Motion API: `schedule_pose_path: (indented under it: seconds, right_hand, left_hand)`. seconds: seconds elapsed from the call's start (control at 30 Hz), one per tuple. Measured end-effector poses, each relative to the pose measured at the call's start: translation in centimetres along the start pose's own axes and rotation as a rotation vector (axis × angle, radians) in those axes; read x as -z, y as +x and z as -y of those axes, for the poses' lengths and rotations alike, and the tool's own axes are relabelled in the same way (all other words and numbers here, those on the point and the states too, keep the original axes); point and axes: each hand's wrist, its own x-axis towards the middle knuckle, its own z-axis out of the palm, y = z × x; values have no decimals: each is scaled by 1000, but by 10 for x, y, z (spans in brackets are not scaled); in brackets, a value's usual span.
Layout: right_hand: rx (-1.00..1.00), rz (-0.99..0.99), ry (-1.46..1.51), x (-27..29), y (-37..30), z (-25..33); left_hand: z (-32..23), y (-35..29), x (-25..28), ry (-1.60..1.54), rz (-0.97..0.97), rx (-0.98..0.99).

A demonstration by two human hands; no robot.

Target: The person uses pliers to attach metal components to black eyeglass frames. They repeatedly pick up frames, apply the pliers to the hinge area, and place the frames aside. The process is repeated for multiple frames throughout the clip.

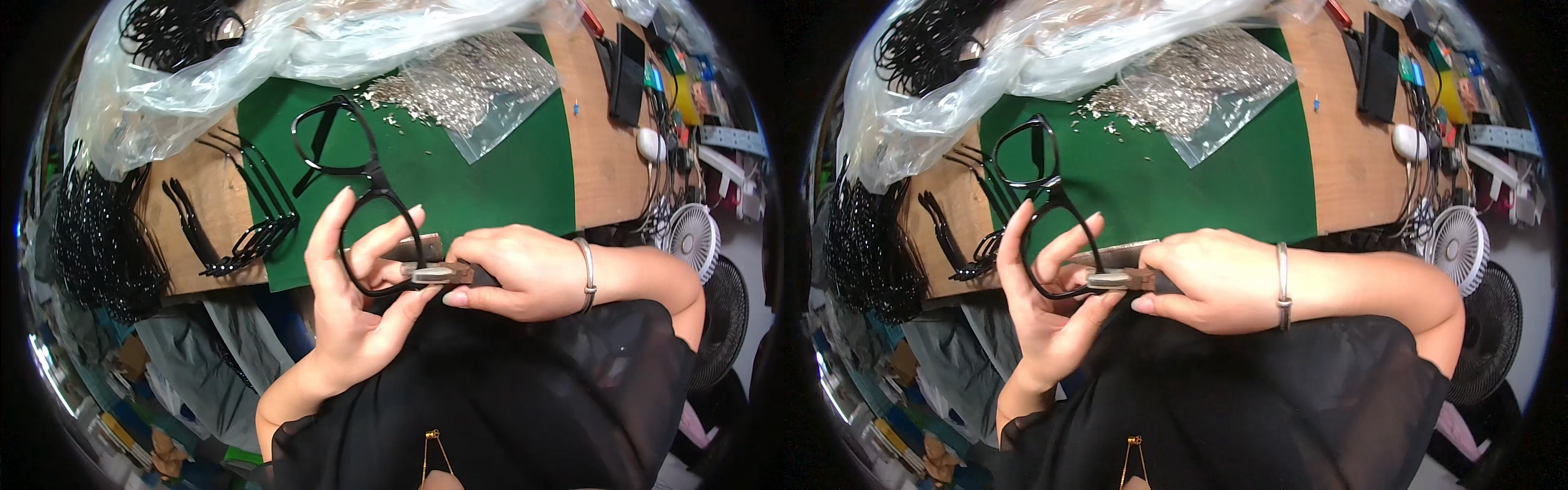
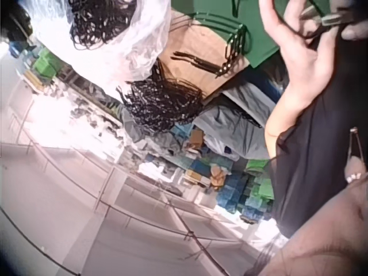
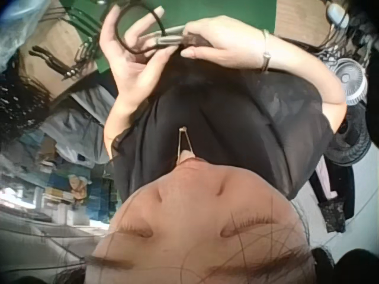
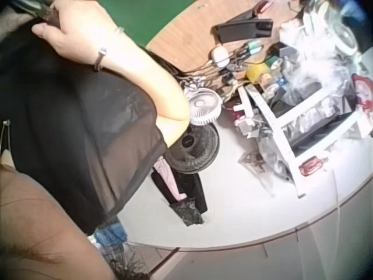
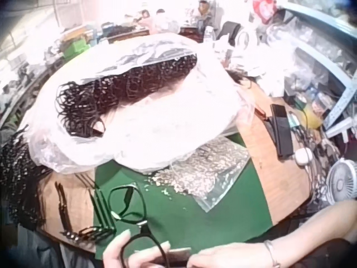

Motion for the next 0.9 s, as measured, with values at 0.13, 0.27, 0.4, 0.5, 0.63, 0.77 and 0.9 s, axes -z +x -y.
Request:
schedule_pose_path:
  seconds: [0.13,0.27,0.4,0.5,0.63,0.77,0.9]
  right_hand:
    - [-89,3,-192,1,3,3]
    - [-98,-48,-284,-5,4,-1]
    - [-35,-60,-131,-2,7,-11]
    - [21,-168,-18,7,3,-25]
    - [-109,-325,-238,8,17,-44]
    - [-60,-529,-487,27,57,-64]
    - [-64,-553,-576,26,75,-81]
  left_hand:
    - [1,2,-2,4,-17,51]
    - [4,2,-3,70,-46,82]
    - [0,5,-2,7,-79,147]
    - [7,0,10,38,-6,71]
    - [13,-16,16,-315,47,-81]
    - [11,-25,6,-198,-99,-5]
    - [5,-38,4,-300,-70,280]
